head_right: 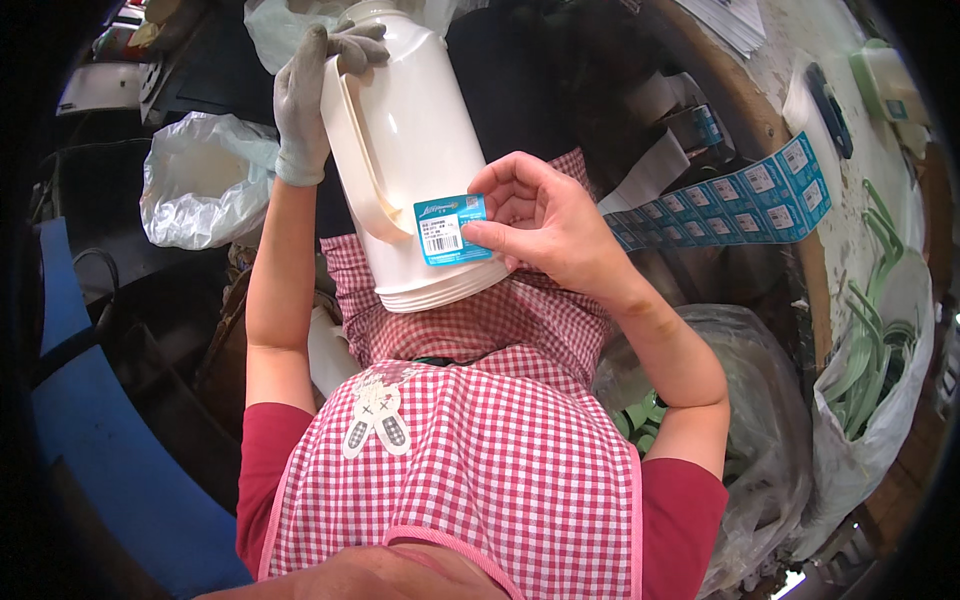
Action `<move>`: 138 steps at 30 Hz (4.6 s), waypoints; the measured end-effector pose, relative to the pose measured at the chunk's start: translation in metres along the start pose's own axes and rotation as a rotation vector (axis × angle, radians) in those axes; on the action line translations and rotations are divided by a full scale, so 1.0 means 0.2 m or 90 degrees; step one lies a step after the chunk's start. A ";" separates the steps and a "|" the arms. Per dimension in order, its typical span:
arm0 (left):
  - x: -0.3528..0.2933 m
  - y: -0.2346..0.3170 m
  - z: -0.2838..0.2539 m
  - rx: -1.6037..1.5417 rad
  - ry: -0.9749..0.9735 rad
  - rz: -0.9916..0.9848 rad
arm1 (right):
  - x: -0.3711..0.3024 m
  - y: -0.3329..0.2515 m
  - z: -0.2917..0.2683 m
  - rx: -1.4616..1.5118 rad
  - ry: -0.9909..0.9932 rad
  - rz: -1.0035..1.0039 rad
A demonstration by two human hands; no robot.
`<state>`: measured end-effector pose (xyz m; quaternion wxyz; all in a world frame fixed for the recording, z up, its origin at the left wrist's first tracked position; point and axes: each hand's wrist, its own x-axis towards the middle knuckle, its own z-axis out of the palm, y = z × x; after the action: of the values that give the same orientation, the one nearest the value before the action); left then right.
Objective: The person assembles white plastic pitchers by inserting a yellow spout insert, attaching a green lid, and applying a blue label. They repeat this sequence for multiple units, handling each component individually and placing finished pitchers aside.
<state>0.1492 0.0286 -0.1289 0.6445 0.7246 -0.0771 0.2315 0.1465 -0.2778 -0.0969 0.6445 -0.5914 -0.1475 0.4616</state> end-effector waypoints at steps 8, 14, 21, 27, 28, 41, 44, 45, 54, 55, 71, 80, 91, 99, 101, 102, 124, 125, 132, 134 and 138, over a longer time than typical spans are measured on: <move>-0.01 0.01 0.05 -0.119 0.085 -0.085 | 0.03 -0.05 -0.02 -0.122 -0.006 -0.015; -0.02 0.01 0.05 -0.108 0.095 -0.094 | 0.04 -0.04 -0.01 -0.149 -0.002 -0.025; -0.03 -0.06 -0.01 -0.161 0.082 -0.094 | 0.04 -0.03 0.00 -0.111 0.002 -0.002; 0.00 -0.07 -0.02 -0.068 0.000 0.005 | 0.04 0.01 0.01 -0.178 0.023 -0.050; 0.00 -0.07 -0.03 -0.070 -0.007 0.007 | 0.03 0.01 0.01 -0.227 0.029 -0.055; -0.04 -0.01 0.02 -0.070 0.051 -0.037 | -0.24 0.34 0.19 -0.714 -0.041 -0.375; -0.03 0.01 0.05 -0.080 0.057 -0.063 | -0.17 0.34 0.18 -0.623 0.073 -0.326; -0.03 0.02 0.07 -0.070 0.070 -0.067 | -0.15 0.34 0.18 -0.592 0.108 -0.315; -0.06 0.07 0.14 -0.048 0.116 -0.078 | -0.26 0.07 0.10 -0.778 -0.141 -0.488; -0.08 0.11 0.14 -0.030 0.102 -0.075 | -0.24 0.02 0.04 -0.751 -0.121 -0.534; 0.16 0.78 0.24 -0.181 -0.021 -0.249 | 0.27 -0.91 0.04 -0.649 -0.106 -0.762; 0.15 0.75 0.15 -0.044 -0.167 -0.135 | 0.43 -1.10 -0.02 -0.380 0.049 -0.531; -0.41 1.03 -0.46 -0.004 0.489 0.171 | 2.01 -1.38 -0.77 -0.835 0.285 -0.450; -0.48 0.89 -0.60 0.448 0.517 -0.051 | 2.20 -0.15 -0.13 -1.200 0.211 -0.756; -0.50 0.84 -0.61 0.455 0.449 -0.019 | 2.22 -0.15 -0.11 -1.216 0.191 -0.681; -0.51 0.83 -0.62 0.457 0.413 -0.004 | 2.23 -0.16 -0.13 -1.227 0.170 -0.647; -0.43 0.84 -0.28 0.451 0.196 0.072 | 0.67 -0.09 -0.27 -0.638 0.254 -0.458; -0.44 0.85 -0.27 0.451 0.191 0.076 | 0.74 -0.09 -0.30 -0.650 0.237 -0.452; -0.40 0.91 -0.16 0.510 0.185 0.055 | 0.72 -0.48 -0.17 -0.781 0.121 -0.649; -0.35 0.88 -0.17 0.505 0.135 0.136 | 0.53 -0.61 0.06 -0.325 -0.045 -0.538; -0.32 0.88 -0.15 0.549 0.080 0.140 | 0.29 -0.75 0.34 -0.132 -0.365 -0.475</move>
<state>0.0138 0.0188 0.0036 0.2585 0.8990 -0.0109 0.3533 0.1892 -0.1721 0.0347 0.6370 -0.4085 -0.5665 0.3263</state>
